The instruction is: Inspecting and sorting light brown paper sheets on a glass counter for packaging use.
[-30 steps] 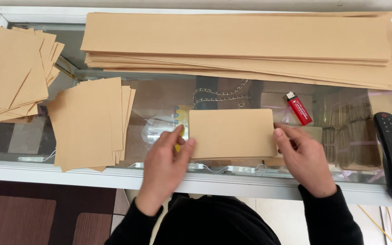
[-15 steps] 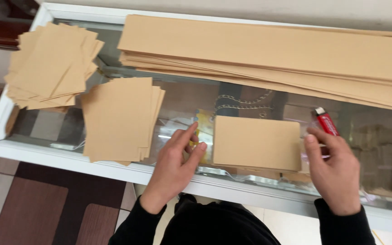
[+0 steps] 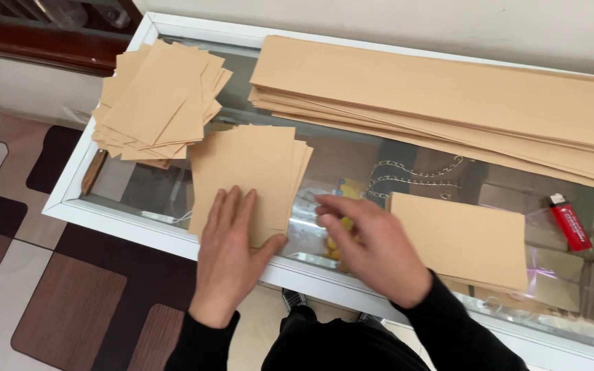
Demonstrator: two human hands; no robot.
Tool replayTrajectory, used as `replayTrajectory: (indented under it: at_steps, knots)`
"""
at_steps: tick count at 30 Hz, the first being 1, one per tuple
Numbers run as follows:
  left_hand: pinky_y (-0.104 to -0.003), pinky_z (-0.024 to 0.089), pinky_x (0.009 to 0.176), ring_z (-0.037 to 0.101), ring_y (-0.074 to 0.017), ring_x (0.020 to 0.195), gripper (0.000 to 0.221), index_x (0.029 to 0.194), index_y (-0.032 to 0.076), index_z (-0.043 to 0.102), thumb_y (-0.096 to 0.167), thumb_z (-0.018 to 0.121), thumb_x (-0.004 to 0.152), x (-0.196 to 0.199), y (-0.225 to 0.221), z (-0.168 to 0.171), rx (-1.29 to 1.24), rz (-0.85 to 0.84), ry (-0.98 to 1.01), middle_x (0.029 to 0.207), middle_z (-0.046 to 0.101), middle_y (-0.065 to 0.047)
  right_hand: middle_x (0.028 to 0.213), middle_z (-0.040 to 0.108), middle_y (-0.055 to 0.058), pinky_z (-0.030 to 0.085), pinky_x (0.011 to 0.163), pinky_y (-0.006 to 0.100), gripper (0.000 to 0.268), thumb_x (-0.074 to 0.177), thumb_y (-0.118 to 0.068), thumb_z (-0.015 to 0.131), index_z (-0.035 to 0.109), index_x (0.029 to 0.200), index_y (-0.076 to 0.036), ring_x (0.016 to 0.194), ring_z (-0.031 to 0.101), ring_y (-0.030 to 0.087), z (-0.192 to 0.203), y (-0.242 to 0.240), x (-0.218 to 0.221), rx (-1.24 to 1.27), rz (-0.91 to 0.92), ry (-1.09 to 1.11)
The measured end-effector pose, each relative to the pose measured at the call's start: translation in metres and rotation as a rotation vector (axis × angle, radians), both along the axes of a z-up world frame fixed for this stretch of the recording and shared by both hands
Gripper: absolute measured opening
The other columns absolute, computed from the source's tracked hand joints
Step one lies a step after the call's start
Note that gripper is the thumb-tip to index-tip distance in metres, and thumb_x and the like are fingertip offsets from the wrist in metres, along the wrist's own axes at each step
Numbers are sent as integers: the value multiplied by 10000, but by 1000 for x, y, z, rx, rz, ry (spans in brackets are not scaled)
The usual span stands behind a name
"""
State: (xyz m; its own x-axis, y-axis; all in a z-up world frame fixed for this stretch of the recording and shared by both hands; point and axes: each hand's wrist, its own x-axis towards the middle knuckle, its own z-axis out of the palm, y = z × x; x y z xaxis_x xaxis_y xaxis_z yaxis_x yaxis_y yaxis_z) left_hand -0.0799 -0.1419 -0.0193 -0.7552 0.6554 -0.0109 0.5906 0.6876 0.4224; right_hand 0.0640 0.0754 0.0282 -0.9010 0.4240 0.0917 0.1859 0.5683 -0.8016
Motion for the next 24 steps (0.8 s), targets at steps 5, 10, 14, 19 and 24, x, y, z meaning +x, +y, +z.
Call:
replayTrajectory:
  at_steps: [5,10,14,19,24]
  knots:
    - [-535,330,1317,311,-444,1680,857,1701,69,454,352,798,969,3,-2,-19,86,-21,38,1782,427,-240,1347,879,-47,603,949,390,515,1097,-461,552,707,1503,-186,1214,775,177,-15,-30,-38,-68,164,-208]
    - [-562,474,1219,421,-428,1636,583,1542,67,601,213,680,983,1,-4,-14,216,18,-14,1691,553,-198,1383,869,-56,622,920,369,538,1080,-464,563,696,1527,-196,1244,768,147,-27,-37,-48,-98,145,-285]
    - [-483,607,995,793,-292,1245,245,1174,57,835,176,690,1016,-7,-5,2,361,63,57,1237,865,-92,1368,880,-13,576,1058,393,544,1079,-497,566,725,1494,-183,1255,814,179,-34,-37,-53,-86,116,-256]
    - [-431,547,688,755,-270,801,218,1076,84,783,228,624,1117,-8,-1,22,502,85,47,950,816,-51,1425,849,18,595,905,356,658,1070,-591,501,694,1539,-172,1210,813,187,-21,-49,-59,-150,105,-220]
    - [-376,598,932,824,-248,1125,475,1240,69,806,327,411,1191,0,7,49,598,-6,-196,1209,874,-66,1658,692,37,567,1093,396,888,1016,-707,493,506,1708,-151,1210,818,207,-23,-55,-55,-257,113,-236]
